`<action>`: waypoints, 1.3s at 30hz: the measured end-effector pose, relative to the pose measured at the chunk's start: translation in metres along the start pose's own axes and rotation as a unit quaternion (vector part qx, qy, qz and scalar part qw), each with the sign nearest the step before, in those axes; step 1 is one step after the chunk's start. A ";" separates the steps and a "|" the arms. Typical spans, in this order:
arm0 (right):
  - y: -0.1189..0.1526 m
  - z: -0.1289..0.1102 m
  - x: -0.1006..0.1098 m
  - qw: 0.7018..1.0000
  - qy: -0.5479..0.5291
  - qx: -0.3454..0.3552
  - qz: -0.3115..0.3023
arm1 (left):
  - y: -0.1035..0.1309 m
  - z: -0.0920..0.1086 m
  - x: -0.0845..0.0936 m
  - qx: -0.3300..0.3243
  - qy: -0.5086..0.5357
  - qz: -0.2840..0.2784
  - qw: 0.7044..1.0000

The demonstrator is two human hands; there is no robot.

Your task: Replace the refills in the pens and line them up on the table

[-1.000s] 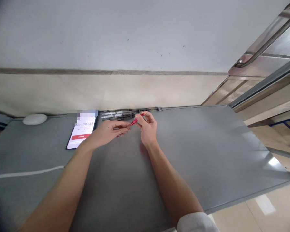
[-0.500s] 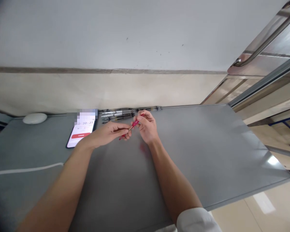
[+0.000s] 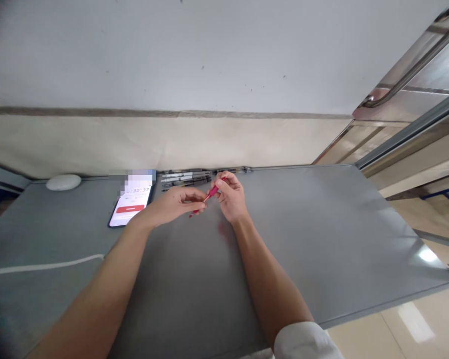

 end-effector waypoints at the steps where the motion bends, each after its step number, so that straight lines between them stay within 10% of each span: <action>1: 0.000 0.000 0.001 1.000 0.009 0.003 0.007 | -0.001 -0.001 0.002 0.003 -0.003 0.014 1.000; 9: 0.000 0.000 0.001 0.998 0.060 -0.002 0.017 | -0.004 -0.013 0.011 0.033 -0.011 0.053 0.998; 24: 0.002 -0.002 -0.003 0.999 0.030 -0.018 -0.034 | 0.004 -0.005 -0.004 0.011 0.015 -0.071 0.997; 39: 0.000 -0.004 0.002 0.999 0.048 0.002 0.007 | 0.003 -0.001 0.009 0.025 0.000 0.030 0.999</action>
Point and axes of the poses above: each hand's wrist, its own y-axis away from the middle knuckle, its own x-axis out of the back of the hand, z = x × y, the point moved 7 cm from there along -y, towards the middle knuckle, and after that the axes turned 15 degrees about x, right-handed, at the moved point
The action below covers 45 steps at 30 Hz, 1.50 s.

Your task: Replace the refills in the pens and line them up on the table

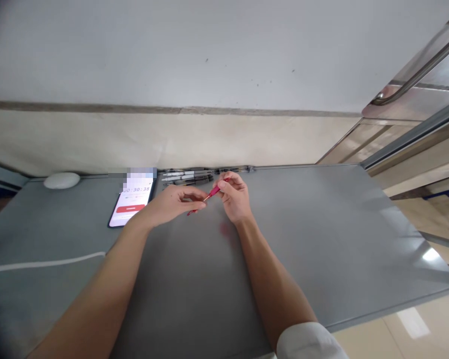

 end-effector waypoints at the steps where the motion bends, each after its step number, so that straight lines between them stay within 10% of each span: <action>1: 0.000 0.000 0.001 1.000 0.003 0.000 0.006 | 0.000 -0.001 0.000 0.004 -0.003 -0.001 1.000; 9: 0.000 -0.001 -0.001 1.000 0.009 0.000 0.007 | -0.002 -0.008 -0.001 0.017 0.013 -0.027 0.999; 20: 0.000 -0.001 0.001 0.996 0.077 0.024 0.049 | -0.006 -0.005 0.007 0.004 -0.002 0.083 0.997; 36: 0.000 0.002 -0.002 1.000 0.002 -0.001 -0.003 | -0.001 -0.004 -0.007 0.012 0.020 -0.044 0.999; 45: -0.001 0.000 0.009 0.992 0.075 0.037 0.100 | -0.010 0.001 -0.004 -0.012 0.002 0.107 0.994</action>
Point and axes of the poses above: each hand's wrist, its own y-axis away from the middle knuckle, its own x-axis out of the back of the hand, z = x × y, the point moved 7 cm from there along -y, towards the middle knuckle, and after that the axes turned 15 degrees about x, right-handed, at the moved point
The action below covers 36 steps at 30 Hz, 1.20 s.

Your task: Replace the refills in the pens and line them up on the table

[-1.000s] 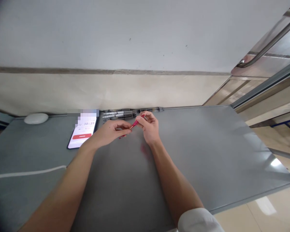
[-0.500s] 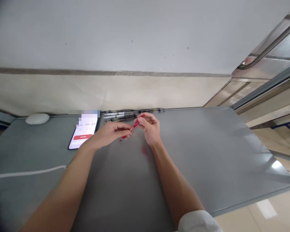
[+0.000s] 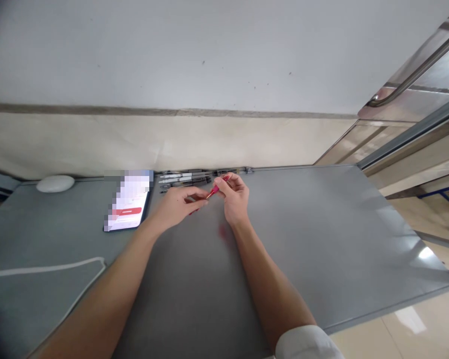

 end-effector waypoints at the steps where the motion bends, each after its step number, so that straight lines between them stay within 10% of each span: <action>1: 0.000 0.000 0.000 1.000 -0.001 0.001 -0.002 | -0.001 -0.002 0.000 0.002 0.003 -0.002 1.000; 19: 0.004 0.000 -0.009 0.985 -0.115 -0.051 -0.117 | 0.007 -0.011 -0.014 0.015 0.043 -0.194 0.980; 29: -0.001 0.001 -0.004 0.996 -0.058 -0.020 -0.065 | 0.001 -0.004 0.000 0.007 0.018 -0.033 0.999; 36: 0.001 0.000 -0.007 0.996 -0.039 -0.032 -0.080 | 0.002 -0.008 -0.001 0.013 0.010 -0.084 0.996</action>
Point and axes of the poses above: each hand's wrist, its own y-axis away from the middle knuckle, its own x-axis out of the back of the hand, z = x × y, the point moved 7 cm from there along -y, towards the middle knuckle, and after that the axes turned 15 degrees about x, right-handed, at the moved point
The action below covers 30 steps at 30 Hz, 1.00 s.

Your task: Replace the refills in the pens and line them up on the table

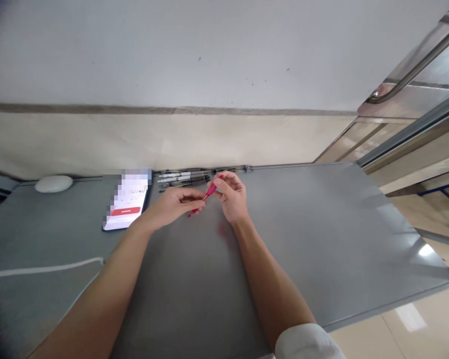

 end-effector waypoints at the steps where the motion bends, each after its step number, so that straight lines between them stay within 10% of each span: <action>1: 0.000 -0.001 0.000 1.000 0.001 0.001 -0.001 | 0.001 0.001 -0.001 0.000 -0.001 -0.014 1.000; 10: 0.000 -0.003 -0.001 1.000 -0.010 0.003 -0.009 | 0.009 0.003 -0.010 0.019 0.030 -0.130 0.991; 21: 0.001 -0.001 0.004 0.997 0.040 0.026 0.054 | 0.000 0.005 0.004 0.005 -0.025 0.068 0.997; 30: 0.001 -0.003 -0.002 1.000 0.011 0.014 0.002 | 0.005 0.002 0.001 0.009 -0.006 -0.030 0.999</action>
Point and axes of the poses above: each hand's wrist, its own y-axis away from the middle knuckle, its own x-axis out of the back of the hand, z = x × y, the point moved 7 cm from there along -y, towards the middle knuckle, and after that the axes turned 15 degrees about x, right-handed, at the moved point
